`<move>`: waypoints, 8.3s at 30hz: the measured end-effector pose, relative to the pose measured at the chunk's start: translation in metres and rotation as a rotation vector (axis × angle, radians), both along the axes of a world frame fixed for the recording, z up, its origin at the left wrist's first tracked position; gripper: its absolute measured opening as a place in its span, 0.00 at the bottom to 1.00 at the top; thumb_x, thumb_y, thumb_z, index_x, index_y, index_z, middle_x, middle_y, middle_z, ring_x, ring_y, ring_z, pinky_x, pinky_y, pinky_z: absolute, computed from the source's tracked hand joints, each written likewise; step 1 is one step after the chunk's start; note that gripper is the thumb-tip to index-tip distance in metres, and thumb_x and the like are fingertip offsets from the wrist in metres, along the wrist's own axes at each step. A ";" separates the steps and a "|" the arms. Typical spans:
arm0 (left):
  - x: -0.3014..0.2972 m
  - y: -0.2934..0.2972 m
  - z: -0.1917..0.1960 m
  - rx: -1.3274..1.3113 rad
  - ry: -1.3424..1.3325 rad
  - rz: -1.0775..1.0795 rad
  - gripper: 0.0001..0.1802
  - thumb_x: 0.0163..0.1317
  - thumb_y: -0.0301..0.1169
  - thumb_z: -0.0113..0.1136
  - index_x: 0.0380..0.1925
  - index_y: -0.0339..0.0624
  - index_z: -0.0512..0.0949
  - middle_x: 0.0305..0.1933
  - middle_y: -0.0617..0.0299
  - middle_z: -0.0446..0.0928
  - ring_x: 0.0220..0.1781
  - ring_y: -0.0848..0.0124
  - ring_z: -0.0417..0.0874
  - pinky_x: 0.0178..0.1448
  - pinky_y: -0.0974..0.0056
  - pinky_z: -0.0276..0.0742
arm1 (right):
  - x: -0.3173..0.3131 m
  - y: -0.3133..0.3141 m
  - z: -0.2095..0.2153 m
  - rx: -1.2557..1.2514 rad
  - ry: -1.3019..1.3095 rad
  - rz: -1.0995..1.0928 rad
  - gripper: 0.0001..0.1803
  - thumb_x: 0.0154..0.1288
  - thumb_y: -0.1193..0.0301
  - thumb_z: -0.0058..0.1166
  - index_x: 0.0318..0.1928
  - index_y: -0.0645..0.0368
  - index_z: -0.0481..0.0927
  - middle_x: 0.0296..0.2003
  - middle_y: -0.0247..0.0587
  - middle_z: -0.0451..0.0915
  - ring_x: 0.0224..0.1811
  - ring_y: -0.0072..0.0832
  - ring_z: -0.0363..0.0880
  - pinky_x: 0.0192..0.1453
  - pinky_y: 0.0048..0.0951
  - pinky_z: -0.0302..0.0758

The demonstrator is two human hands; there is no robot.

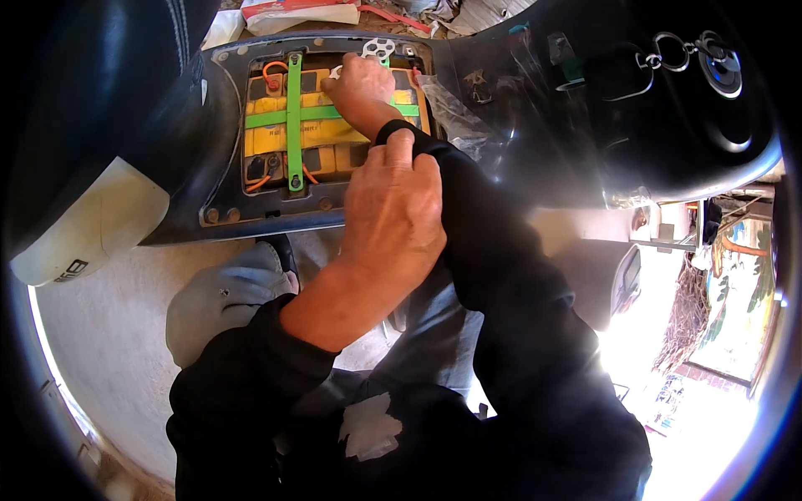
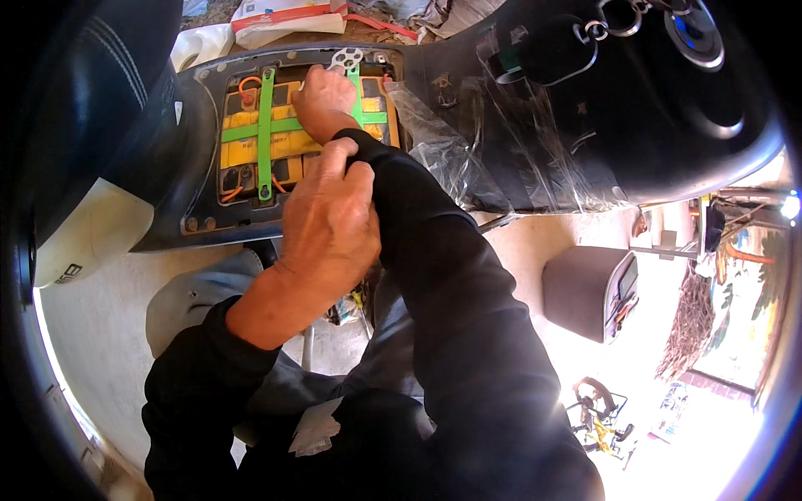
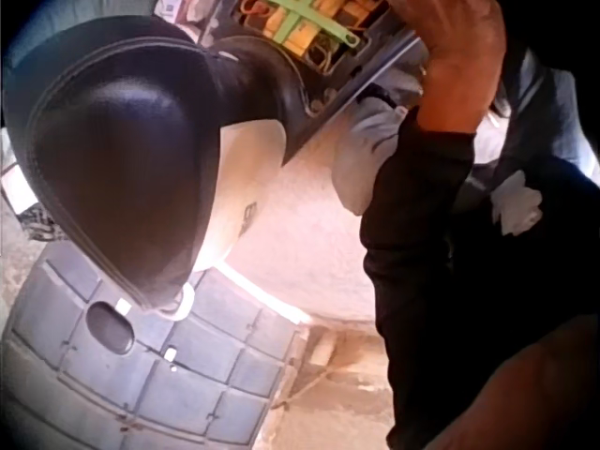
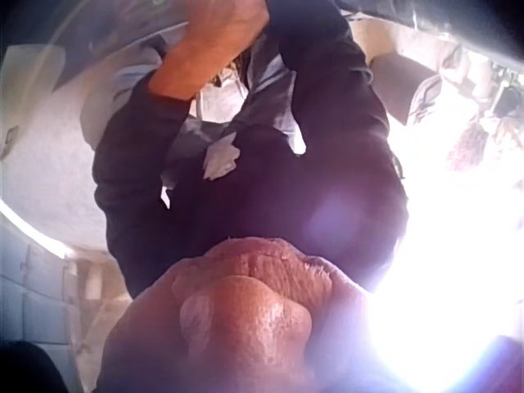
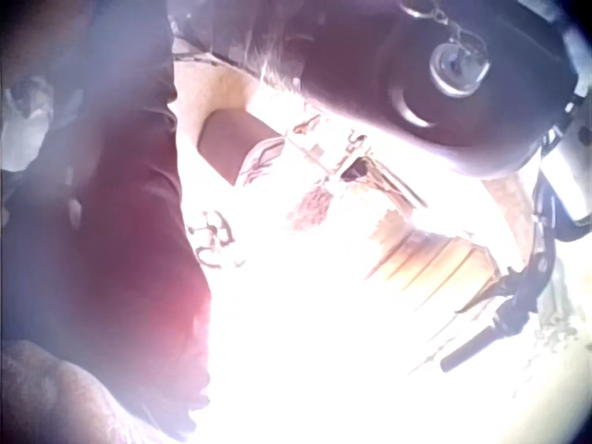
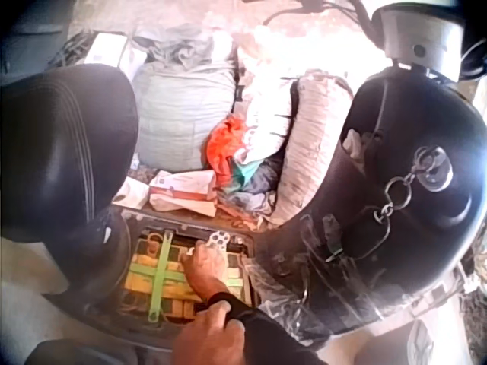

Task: The person uses a wrench to tighten the nuts on the terminals of a scooter battery pack. They systematically move from one terminal to the next, ensuring each connection is secure.

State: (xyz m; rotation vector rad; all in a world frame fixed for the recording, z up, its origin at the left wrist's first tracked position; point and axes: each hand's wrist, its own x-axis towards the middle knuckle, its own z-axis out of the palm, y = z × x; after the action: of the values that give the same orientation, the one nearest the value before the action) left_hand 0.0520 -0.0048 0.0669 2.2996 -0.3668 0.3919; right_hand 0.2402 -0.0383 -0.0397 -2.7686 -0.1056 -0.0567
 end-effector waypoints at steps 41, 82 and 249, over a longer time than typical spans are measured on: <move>-0.008 -0.027 -0.003 0.029 0.144 -0.163 0.13 0.56 0.26 0.70 0.39 0.30 0.79 0.56 0.39 0.74 0.54 0.47 0.81 0.56 0.48 0.79 | -0.012 -0.122 0.047 -0.208 0.094 0.337 0.25 0.58 0.63 0.63 0.58 0.45 0.86 0.43 0.53 0.87 0.49 0.49 0.86 0.57 0.48 0.81; -0.009 -0.027 -0.005 0.019 0.135 -0.188 0.14 0.57 0.27 0.69 0.40 0.29 0.79 0.57 0.37 0.74 0.55 0.45 0.80 0.57 0.47 0.79 | 0.002 -0.104 0.018 1.030 0.443 -0.344 0.19 0.75 0.75 0.49 0.61 0.74 0.70 0.44 0.60 0.82 0.36 0.49 0.90 0.31 0.39 0.92; 0.003 -0.025 -0.003 -0.050 0.033 -0.053 0.10 0.55 0.26 0.69 0.34 0.34 0.78 0.43 0.46 0.74 0.45 0.50 0.81 0.45 0.48 0.80 | -0.016 -0.053 0.030 -0.222 0.225 -0.144 0.33 0.57 0.45 0.67 0.49 0.64 0.88 0.50 0.54 0.87 0.53 0.44 0.88 0.57 0.40 0.83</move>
State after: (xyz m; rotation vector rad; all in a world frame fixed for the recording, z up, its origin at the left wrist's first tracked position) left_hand 0.0551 -0.0298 0.0643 2.2401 -0.3960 0.3328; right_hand 0.2242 -0.0911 -0.0101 -2.9763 0.1552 0.2435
